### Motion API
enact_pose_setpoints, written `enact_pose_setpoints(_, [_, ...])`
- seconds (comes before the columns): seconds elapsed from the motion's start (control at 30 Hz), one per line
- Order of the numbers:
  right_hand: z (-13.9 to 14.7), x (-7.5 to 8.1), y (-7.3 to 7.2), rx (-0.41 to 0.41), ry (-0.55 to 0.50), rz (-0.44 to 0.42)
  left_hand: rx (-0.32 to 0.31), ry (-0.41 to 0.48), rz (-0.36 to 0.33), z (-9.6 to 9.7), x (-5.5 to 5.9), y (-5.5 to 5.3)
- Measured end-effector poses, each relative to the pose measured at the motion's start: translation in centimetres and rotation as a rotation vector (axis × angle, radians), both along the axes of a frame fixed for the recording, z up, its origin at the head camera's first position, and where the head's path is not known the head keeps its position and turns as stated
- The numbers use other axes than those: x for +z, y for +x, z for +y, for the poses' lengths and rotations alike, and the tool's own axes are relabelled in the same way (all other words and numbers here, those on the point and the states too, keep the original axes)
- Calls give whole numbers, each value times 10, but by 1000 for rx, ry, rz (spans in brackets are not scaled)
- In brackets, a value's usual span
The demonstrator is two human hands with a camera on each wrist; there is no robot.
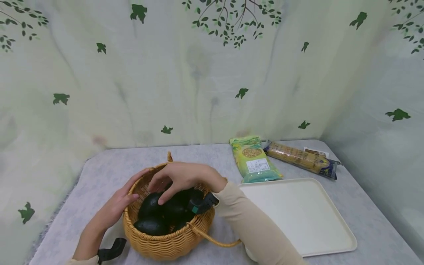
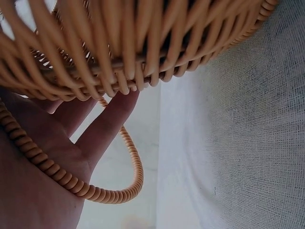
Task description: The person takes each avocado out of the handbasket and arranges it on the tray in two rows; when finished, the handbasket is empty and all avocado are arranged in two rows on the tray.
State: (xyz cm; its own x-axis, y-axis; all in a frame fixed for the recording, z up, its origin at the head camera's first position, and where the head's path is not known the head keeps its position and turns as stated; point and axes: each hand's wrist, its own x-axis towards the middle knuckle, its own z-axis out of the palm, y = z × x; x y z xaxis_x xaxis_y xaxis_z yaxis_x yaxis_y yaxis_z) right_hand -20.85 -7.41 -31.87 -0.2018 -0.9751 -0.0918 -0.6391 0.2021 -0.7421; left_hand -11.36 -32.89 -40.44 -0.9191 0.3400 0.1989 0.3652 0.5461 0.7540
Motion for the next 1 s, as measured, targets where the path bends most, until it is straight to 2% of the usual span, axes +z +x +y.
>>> enact_pose_setpoints(0.17, [-4, -22, -3, -45, -15, -87, 0, -8, 19, 1, -2, 1])
enact_pose_setpoints(0.27, [-4, -27, -4, -64, 2, -52, -1, -15, 44, 2, -1, 1])
enact_pose_setpoints(0.5, [-7, -27, -5, -99, 5, 79, 1, -25, 57, 2, 1, 1])
enact_pose_setpoints(0.73, [-9, -29, -4, -97, 123, 49, -10, 3, 30, 3, 3, 1])
enact_pose_setpoints(0.87, [-8, -28, -1, -105, 188, 98, -26, 9, 38, 2, 2, 1])
enact_pose_setpoints(1.0, [-8, -27, 0, -96, 236, 99, -35, 12, 47, 3, 1, 1])
